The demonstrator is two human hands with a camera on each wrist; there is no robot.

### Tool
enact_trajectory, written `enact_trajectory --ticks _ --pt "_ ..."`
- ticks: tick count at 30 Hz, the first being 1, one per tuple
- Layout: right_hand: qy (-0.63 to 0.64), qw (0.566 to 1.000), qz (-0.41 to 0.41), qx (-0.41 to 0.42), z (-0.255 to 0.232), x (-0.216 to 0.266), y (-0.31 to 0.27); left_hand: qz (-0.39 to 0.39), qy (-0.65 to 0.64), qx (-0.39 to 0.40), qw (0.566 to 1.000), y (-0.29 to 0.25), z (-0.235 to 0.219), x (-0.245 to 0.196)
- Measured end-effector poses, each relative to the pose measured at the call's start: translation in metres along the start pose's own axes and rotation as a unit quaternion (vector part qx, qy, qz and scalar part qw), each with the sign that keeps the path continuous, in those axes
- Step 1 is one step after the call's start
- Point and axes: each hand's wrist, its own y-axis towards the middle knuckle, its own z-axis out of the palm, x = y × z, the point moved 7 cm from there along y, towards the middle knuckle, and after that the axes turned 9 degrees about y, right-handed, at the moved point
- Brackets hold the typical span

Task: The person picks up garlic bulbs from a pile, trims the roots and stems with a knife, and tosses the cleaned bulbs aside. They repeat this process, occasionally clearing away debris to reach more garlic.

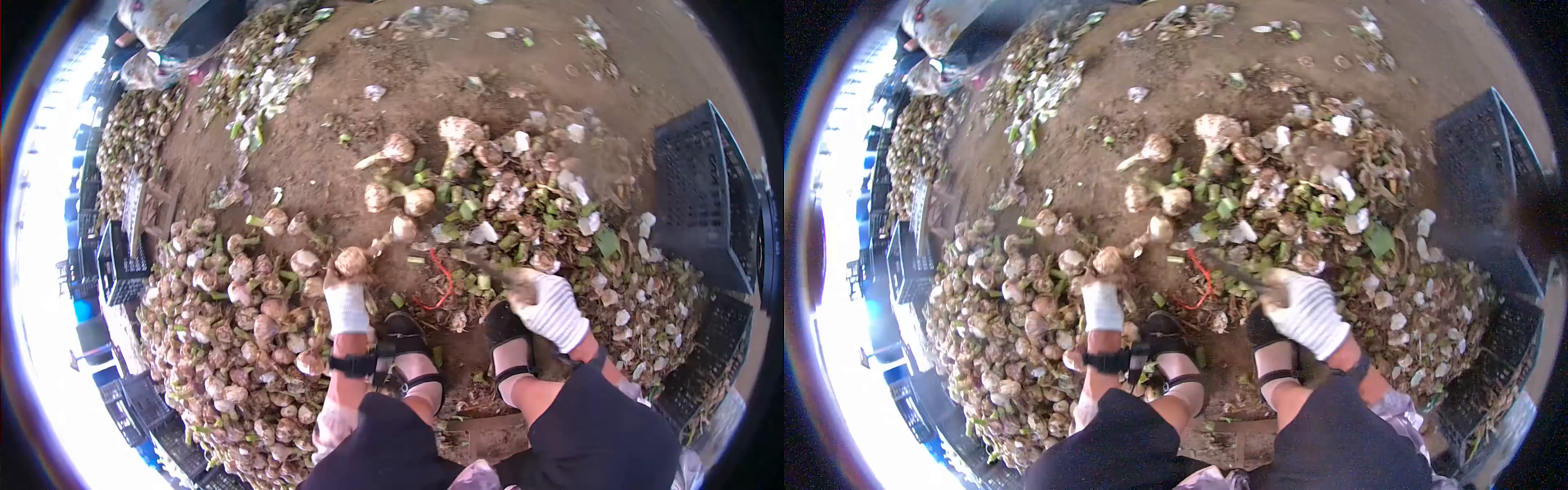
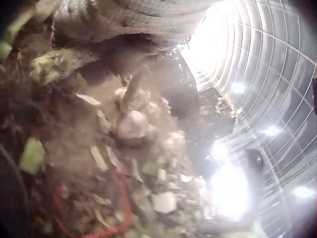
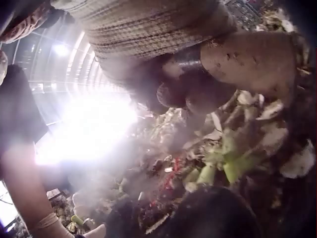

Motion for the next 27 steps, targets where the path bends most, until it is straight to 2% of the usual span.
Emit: enact_trajectory --ticks 2,5,6,7,8,9,10,11,15,19,20,21,22,24,25,27 --pt "-0.065 0.994 -0.087 0.015 0.009 0.034 0.006 -0.025 -0.042 0.095 0.994 -0.030 0.032 -0.025" --pt "-0.133 0.972 -0.182 0.067 0.026 0.068 0.013 -0.072 -0.121 0.199 0.970 -0.049 0.075 0.000" --pt "-0.159 0.969 -0.165 0.093 0.035 0.065 0.018 -0.076 -0.140 0.224 0.961 -0.056 0.091 0.002" --pt "-0.180 0.961 -0.191 0.089 0.034 0.071 0.016 -0.208 -0.365 0.312 0.852 -0.064 0.111 0.004" --pt "-0.196 0.957 -0.193 0.090 0.035 0.070 0.015 -0.374 -0.521 0.340 0.688 -0.076 0.126 0.004" --pt "-0.211 0.953 -0.195 0.092 0.036 0.069 0.014 -0.277 -0.422 0.320 0.801 -0.075 0.122 -0.005" --pt "-0.223 0.950 -0.195 0.097 0.036 0.071 0.012 -0.171 -0.310 0.290 0.889 -0.082 0.118 -0.018" --pt "-0.234 0.947 -0.196 0.104 0.035 0.075 0.010 -0.060 -0.189 0.250 0.948 -0.087 0.110 -0.036" --pt "-0.266 0.939 -0.195 0.102 0.033 0.086 0.001 0.003 -0.021 0.274 0.962 -0.101 0.106 -0.051" --pt "-0.235 0.939 -0.235 0.086 0.036 0.078 -0.001 0.010 0.035 0.295 0.955 -0.109 0.104 -0.061" --pt "-0.231 0.949 -0.194 0.088 0.031 0.068 0.003 -0.162 -0.261 0.276 0.911 -0.107 0.104 -0.023" --pt "-0.238 0.950 -0.185 0.083 0.031 0.051 0.007 -0.111 -0.186 0.330 0.919 -0.106 0.110 -0.016" --pt "-0.239 0.948 -0.199 0.071 0.031 0.040 0.005 -0.014 -0.011 0.347 0.938 -0.109 0.102 -0.011" --pt "-0.244 0.947 -0.200 0.063 0.027 0.040 0.002 0.023 0.059 0.361 0.931 -0.110 0.109 -0.033" --pt "-0.247 0.948 -0.190 0.068 0.027 0.042 0.000 -0.037 -0.045 0.363 0.930 -0.108 0.113 -0.025" --pt "-0.251 0.949 -0.176 0.077 0.027 0.064 -0.003 -0.047 -0.040 0.352 0.934 -0.111 0.116 -0.034"
